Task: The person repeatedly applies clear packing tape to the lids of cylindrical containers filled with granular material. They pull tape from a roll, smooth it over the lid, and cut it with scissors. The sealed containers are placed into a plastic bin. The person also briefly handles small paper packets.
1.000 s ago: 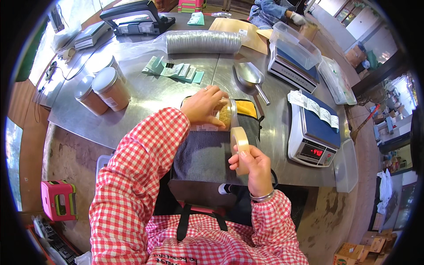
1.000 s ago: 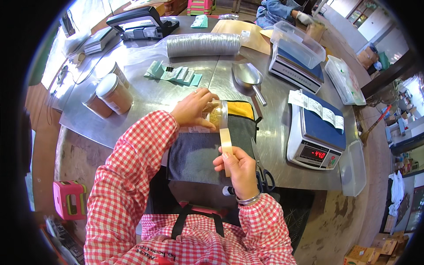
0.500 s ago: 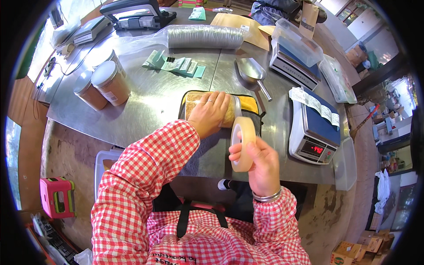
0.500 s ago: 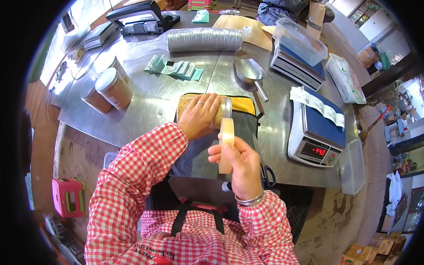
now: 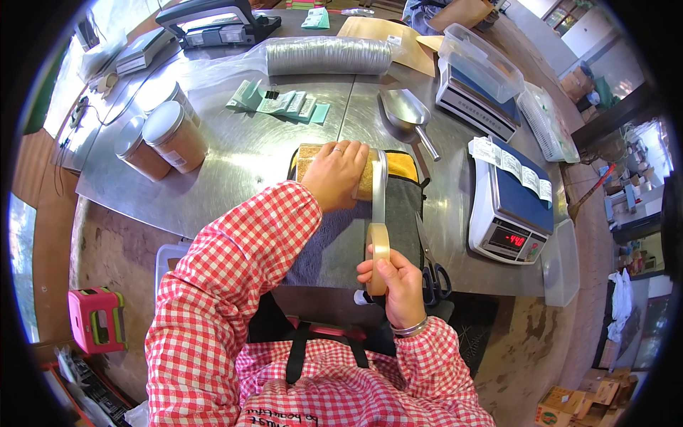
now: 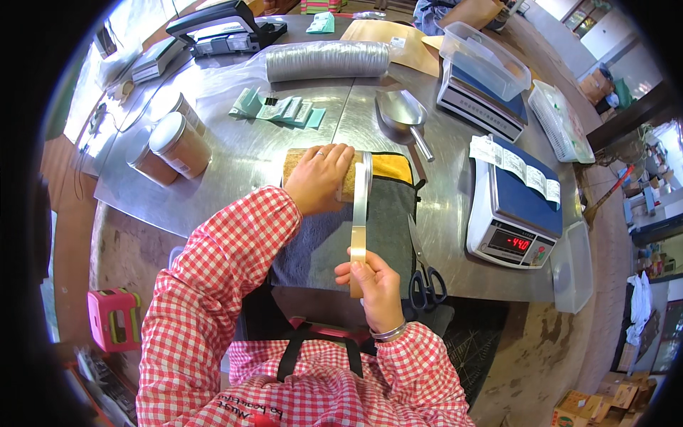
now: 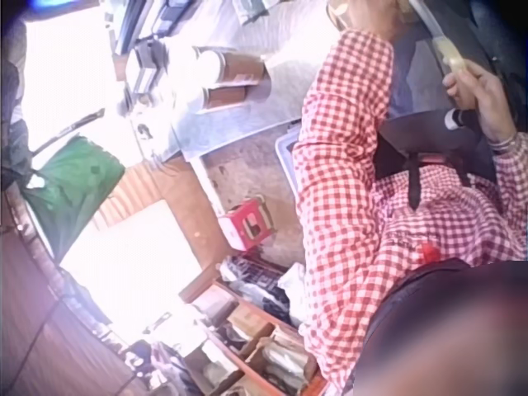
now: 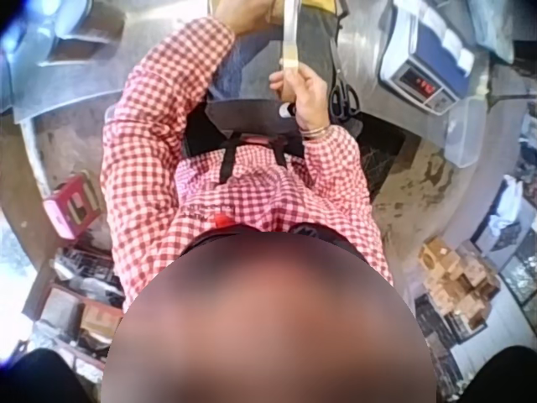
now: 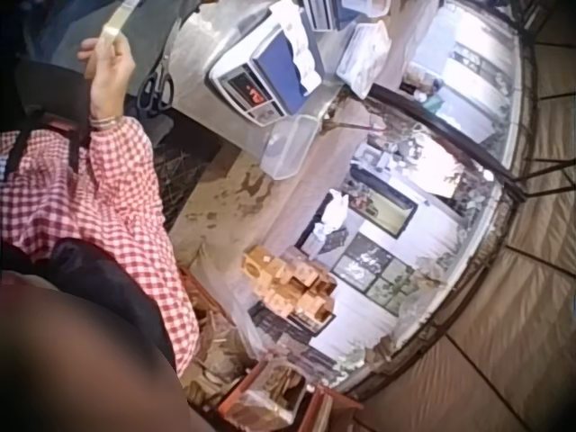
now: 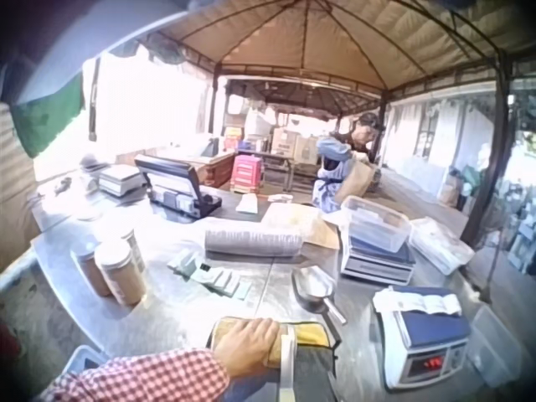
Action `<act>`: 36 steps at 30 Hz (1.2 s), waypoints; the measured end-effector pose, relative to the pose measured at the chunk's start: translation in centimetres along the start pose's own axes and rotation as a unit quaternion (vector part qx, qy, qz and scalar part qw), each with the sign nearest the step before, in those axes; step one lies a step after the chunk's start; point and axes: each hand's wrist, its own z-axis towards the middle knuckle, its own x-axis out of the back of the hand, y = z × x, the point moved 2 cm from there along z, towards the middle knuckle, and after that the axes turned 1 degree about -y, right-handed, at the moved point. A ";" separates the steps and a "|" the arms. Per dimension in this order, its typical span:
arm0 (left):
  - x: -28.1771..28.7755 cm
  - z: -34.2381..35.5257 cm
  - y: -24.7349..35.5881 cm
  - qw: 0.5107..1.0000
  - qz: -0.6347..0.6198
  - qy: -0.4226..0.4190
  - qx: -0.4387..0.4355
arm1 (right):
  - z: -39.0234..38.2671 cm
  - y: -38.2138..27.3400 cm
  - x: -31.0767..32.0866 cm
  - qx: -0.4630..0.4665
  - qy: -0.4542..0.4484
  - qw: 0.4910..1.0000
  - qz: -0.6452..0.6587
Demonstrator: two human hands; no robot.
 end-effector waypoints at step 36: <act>0.5 1.4 -1.3 0.997 0.046 -0.010 -0.059 | 3.0 -1.1 1.2 0.034 0.013 0.999 -0.007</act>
